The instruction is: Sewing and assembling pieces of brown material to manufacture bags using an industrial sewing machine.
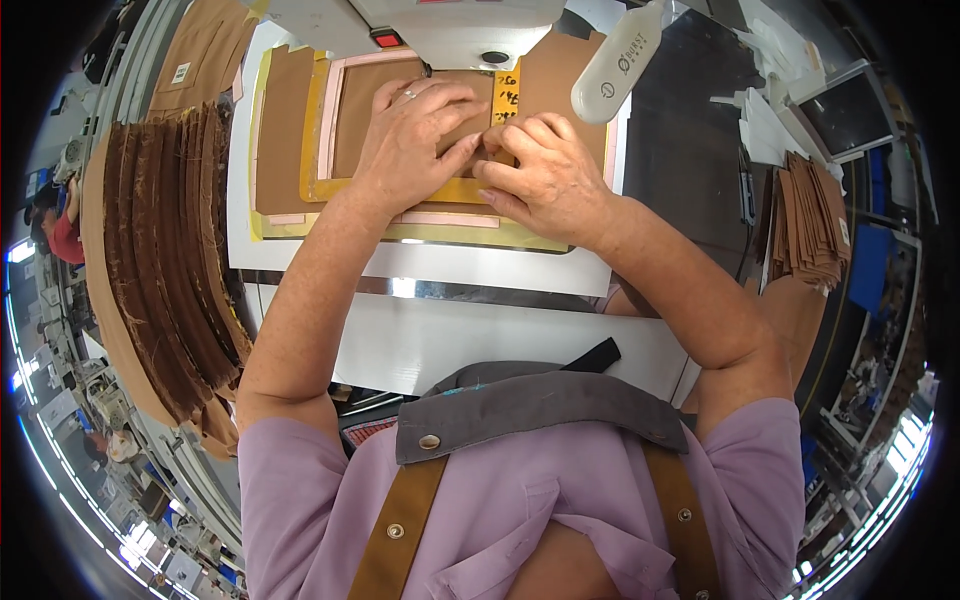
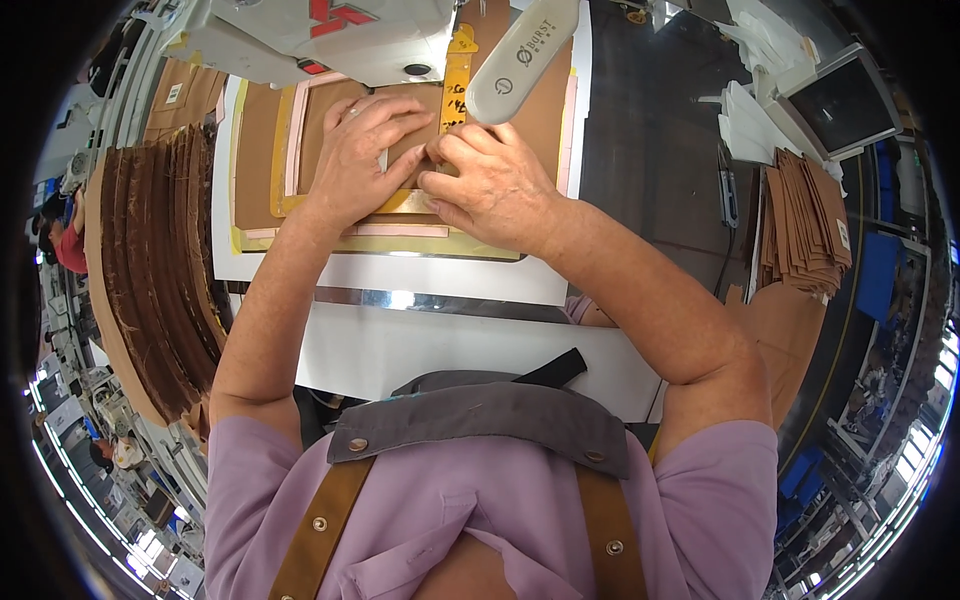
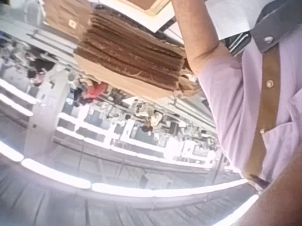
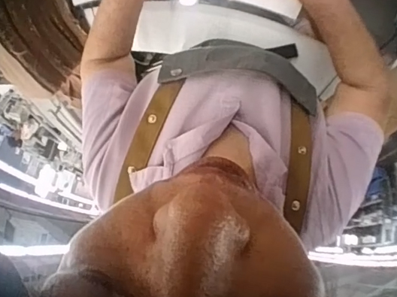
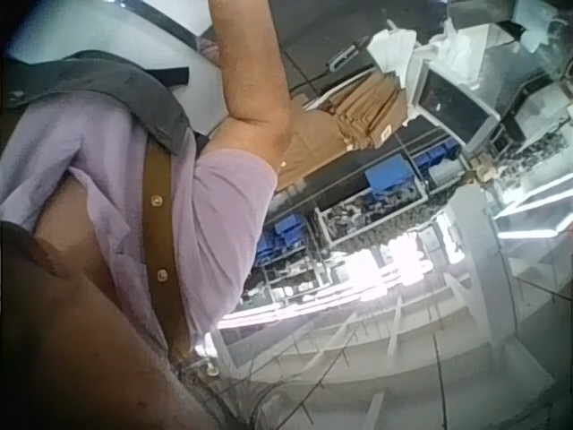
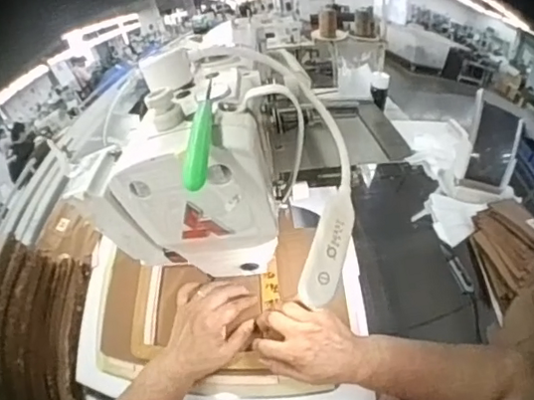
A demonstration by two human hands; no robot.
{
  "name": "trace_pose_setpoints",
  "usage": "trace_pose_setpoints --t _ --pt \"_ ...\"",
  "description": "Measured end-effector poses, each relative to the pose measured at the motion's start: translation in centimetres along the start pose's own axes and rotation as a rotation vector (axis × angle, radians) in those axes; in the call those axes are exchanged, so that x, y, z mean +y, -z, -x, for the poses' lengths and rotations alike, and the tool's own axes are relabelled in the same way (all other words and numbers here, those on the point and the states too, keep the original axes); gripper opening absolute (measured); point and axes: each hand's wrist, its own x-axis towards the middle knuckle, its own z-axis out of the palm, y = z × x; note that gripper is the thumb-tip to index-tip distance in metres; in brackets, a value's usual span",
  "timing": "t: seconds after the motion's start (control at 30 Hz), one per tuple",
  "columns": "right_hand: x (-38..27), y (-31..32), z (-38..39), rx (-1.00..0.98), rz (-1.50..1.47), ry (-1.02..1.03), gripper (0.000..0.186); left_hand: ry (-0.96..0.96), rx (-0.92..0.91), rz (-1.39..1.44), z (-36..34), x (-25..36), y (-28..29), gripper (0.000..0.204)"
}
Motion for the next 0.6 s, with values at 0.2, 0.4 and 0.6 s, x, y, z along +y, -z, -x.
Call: trace_pose_setpoints --t 0.2,0.4,0.6 --pt "1.1 0.1 -0.6 0.012 0.04 -0.015 0.023 0.032 -0.061 0.238 3.2 0.4 0.6 0.035" --pt "2.0 0.2 -1.2 0.083 0.077 -0.001 0.024 -0.031 -0.085 0.175 1.8 0.0 -0.1 0.047" --pt "3.0 0.1 -1.3 0.151 0.168 0.013 0.027 -0.031 -0.047 0.145 0.6 -0.7 -0.6 0.045"
